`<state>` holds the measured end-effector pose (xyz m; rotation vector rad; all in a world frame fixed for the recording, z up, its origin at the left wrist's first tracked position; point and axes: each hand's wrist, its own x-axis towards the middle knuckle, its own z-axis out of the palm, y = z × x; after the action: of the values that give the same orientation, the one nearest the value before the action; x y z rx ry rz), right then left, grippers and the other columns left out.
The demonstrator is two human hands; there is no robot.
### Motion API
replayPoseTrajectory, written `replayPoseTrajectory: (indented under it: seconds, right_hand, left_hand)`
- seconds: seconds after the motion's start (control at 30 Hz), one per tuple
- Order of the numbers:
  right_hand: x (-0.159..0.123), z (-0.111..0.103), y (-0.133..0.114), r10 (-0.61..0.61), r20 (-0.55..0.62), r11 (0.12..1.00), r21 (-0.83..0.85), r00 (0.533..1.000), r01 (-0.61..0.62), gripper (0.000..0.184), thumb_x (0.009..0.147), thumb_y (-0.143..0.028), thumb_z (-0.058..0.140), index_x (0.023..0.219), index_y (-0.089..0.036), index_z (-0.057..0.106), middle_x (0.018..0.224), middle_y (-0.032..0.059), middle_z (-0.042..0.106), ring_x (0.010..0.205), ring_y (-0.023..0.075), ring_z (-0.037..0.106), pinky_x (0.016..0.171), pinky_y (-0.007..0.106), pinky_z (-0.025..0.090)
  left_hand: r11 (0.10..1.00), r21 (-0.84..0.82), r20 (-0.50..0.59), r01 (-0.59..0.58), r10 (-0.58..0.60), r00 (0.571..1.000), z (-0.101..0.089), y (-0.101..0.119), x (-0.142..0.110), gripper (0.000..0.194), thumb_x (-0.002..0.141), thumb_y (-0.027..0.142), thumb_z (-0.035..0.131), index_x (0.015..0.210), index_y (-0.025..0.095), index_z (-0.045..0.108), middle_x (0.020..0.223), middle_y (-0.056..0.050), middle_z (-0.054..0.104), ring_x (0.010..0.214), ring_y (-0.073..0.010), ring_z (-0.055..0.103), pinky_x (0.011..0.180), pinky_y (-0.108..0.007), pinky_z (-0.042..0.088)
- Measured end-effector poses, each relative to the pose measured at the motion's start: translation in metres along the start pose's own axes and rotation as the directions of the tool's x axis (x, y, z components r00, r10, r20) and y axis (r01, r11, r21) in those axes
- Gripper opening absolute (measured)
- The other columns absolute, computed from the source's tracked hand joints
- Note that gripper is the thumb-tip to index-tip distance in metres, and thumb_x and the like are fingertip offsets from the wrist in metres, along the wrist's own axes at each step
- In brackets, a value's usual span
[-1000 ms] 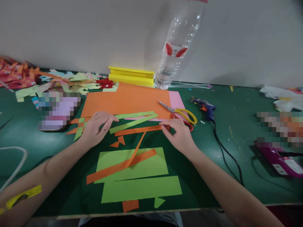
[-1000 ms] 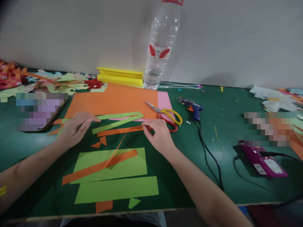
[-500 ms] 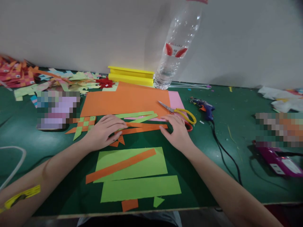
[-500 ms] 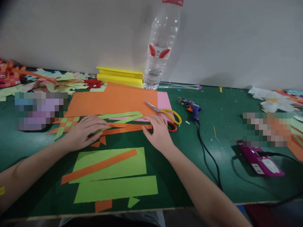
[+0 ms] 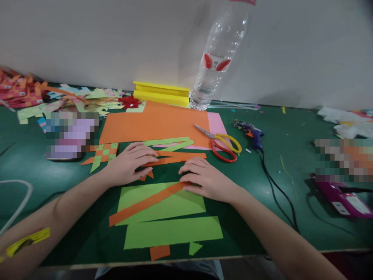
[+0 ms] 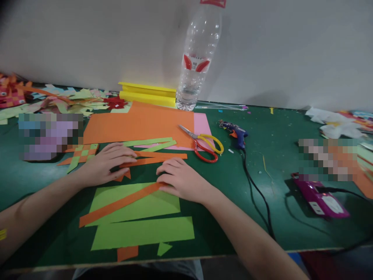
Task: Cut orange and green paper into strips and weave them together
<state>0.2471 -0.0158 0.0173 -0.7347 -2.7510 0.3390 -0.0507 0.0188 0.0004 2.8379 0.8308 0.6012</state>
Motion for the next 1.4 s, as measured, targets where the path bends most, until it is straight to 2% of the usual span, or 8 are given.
replayPoseTrajectory:
  seconds: [0.4, 0.5, 0.63, 0.83, 1.07, 1.17, 1.27, 1.4]
  right_hand:
    - [0.0007, 0.0016, -0.0012, 0.051, 0.014, 0.985, 0.163, 0.999, -0.052, 0.012, 0.092, -0.025, 0.054, 0.090, -0.019, 0.064, 0.108, 0.0062, 0.066, 0.108, 0.0180, 0.054, 0.098, 0.038, 0.041]
    - [0.0014, 0.0012, -0.0008, 0.046, 0.013, 0.989, 0.139, 0.999, -0.047, 0.014, 0.093, -0.028, 0.054, 0.096, -0.018, 0.063, 0.104, 0.0058, 0.067, 0.103, 0.0177, 0.055, 0.096, 0.038, 0.041]
    - [0.0018, 0.0035, -0.0003, 0.032, -0.003, 0.997, 0.071, 0.999, -0.032, 0.019, 0.095, -0.028, 0.050, 0.105, -0.018, 0.063, 0.103, 0.0062, 0.068, 0.101, 0.0190, 0.057, 0.096, 0.039, 0.041]
    - [0.0012, 0.0064, -0.0002, 0.049, -0.020, 0.998, 0.026, 0.999, -0.048, 0.020, 0.096, -0.027, 0.048, 0.104, -0.017, 0.064, 0.101, 0.0065, 0.068, 0.099, 0.0186, 0.057, 0.092, 0.037, 0.042]
    - [0.0004, 0.0052, 0.0004, 0.076, -0.025, 0.995, 0.060, 0.997, -0.074, 0.018, 0.094, -0.025, 0.052, 0.104, -0.017, 0.064, 0.099, 0.0066, 0.067, 0.098, 0.0188, 0.057, 0.092, 0.035, 0.041]
    - [0.0002, 0.0047, 0.0002, 0.077, -0.023, 0.995, 0.071, 0.997, -0.075, 0.017, 0.094, -0.024, 0.051, 0.102, -0.017, 0.064, 0.095, 0.0062, 0.067, 0.093, 0.0183, 0.057, 0.089, 0.034, 0.041]
    - [-0.0002, 0.0056, 0.0013, 0.069, -0.029, 0.995, 0.073, 0.997, -0.067, 0.016, 0.094, -0.025, 0.051, 0.098, -0.018, 0.065, 0.089, 0.0054, 0.066, 0.089, 0.0179, 0.057, 0.085, 0.034, 0.042]
    - [-0.0009, 0.0072, 0.0037, 0.096, -0.136, 0.990, 0.118, 0.986, -0.080, 0.015, 0.093, -0.025, 0.054, 0.091, -0.018, 0.067, 0.082, 0.0038, 0.067, 0.083, 0.0170, 0.058, 0.083, 0.035, 0.042]
  left_hand:
    - [1.000, 0.020, 0.008, -0.008, 0.008, 1.000, 0.0031, -0.0020, -0.0017, 0.023, 0.094, 0.026, 0.050, 0.114, 0.025, 0.061, 0.119, -0.003, 0.066, 0.114, -0.0205, 0.057, 0.109, -0.044, 0.031]
    - [1.000, 0.020, 0.016, -0.020, 0.019, 1.000, 0.0017, -0.0011, -0.0013, 0.024, 0.093, 0.028, 0.051, 0.116, 0.024, 0.060, 0.120, -0.004, 0.065, 0.115, -0.0204, 0.056, 0.109, -0.042, 0.031]
    - [0.999, 0.016, 0.084, -0.042, 0.040, 0.996, -0.0006, 0.0004, -0.0013, 0.034, 0.090, 0.040, 0.057, 0.120, 0.024, 0.057, 0.124, -0.005, 0.063, 0.119, -0.0219, 0.053, 0.111, -0.041, 0.027]
    - [0.997, -0.018, 0.129, -0.070, 0.072, 0.989, -0.0009, 0.0015, -0.0017, 0.047, 0.085, 0.051, 0.063, 0.123, 0.025, 0.055, 0.128, -0.004, 0.061, 0.123, -0.0231, 0.051, 0.115, -0.042, 0.020]
    - [0.999, -0.033, 0.169, -0.035, 0.040, 0.985, 0.0001, 0.0019, -0.0014, 0.046, 0.086, 0.049, 0.062, 0.125, 0.025, 0.055, 0.131, -0.004, 0.059, 0.126, -0.0235, 0.048, 0.115, -0.042, 0.020]
    - [0.998, -0.061, 0.132, 0.001, 0.007, 0.991, 0.0000, 0.0006, -0.0016, 0.035, 0.092, 0.039, 0.056, 0.124, 0.026, 0.055, 0.128, -0.004, 0.060, 0.124, -0.0222, 0.049, 0.113, -0.042, 0.023]
    - [0.990, -0.126, 0.033, 0.058, -0.054, 0.998, -0.0014, -0.0013, -0.0022, 0.025, 0.097, 0.029, 0.047, 0.119, 0.024, 0.057, 0.123, -0.005, 0.062, 0.120, -0.0213, 0.051, 0.108, -0.042, 0.031]
    - [0.973, -0.200, -0.097, 0.119, -0.140, 0.985, -0.0036, -0.0029, -0.0021, 0.024, 0.098, 0.025, 0.041, 0.110, 0.021, 0.061, 0.114, -0.006, 0.064, 0.111, -0.0210, 0.056, 0.099, -0.039, 0.041]
